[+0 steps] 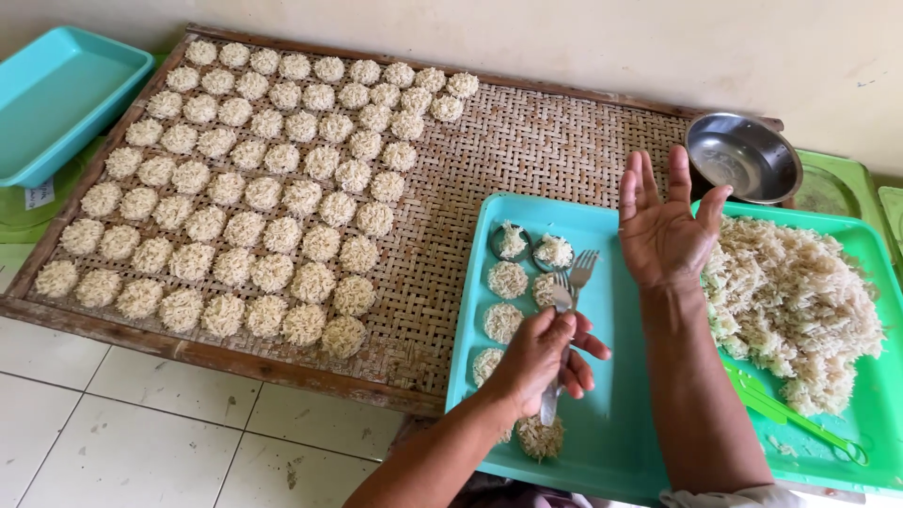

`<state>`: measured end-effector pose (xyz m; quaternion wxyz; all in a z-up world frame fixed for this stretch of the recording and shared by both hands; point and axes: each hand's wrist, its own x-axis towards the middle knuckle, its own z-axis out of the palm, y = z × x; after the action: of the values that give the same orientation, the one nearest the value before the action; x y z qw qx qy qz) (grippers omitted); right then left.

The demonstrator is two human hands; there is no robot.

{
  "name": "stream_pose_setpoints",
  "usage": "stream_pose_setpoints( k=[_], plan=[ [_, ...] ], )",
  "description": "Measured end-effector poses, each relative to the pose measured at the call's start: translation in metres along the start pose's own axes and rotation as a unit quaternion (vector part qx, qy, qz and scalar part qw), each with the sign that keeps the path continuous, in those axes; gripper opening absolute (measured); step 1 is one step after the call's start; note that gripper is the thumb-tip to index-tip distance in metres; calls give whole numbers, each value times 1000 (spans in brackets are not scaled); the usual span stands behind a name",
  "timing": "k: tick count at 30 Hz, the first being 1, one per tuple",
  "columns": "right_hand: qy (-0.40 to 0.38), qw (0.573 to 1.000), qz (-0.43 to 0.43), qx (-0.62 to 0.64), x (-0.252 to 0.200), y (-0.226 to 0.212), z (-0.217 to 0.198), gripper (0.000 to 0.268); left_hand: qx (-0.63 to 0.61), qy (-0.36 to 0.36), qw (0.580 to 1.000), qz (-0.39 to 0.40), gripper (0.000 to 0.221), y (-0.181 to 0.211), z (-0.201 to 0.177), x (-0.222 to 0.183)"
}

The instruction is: Form small circular cakes from noodles using a mold and a fork

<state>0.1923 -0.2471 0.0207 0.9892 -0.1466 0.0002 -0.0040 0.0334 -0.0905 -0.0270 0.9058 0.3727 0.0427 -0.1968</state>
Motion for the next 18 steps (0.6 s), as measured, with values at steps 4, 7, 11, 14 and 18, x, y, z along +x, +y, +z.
stream_pose_setpoints(
  k=[4,7,11,14,18],
  plan=[
    [-72,996,-15,-49,0,11,0,70,-63,-81,995,-4,32,4,4,-7],
    [-75,993,-20,-92,-5,15,7,75,-67,-90,994,10,36,7,9,-10],
    [-90,991,-14,-97,-10,14,11,74,-54,-80,995,11,35,10,10,-11],
    [-87,993,-4,-83,-15,16,17,77,-69,-74,995,8,32,8,9,-9],
    [-106,988,2,-110,-21,21,18,80,-80,-69,994,5,28,9,8,-7]
  ],
)
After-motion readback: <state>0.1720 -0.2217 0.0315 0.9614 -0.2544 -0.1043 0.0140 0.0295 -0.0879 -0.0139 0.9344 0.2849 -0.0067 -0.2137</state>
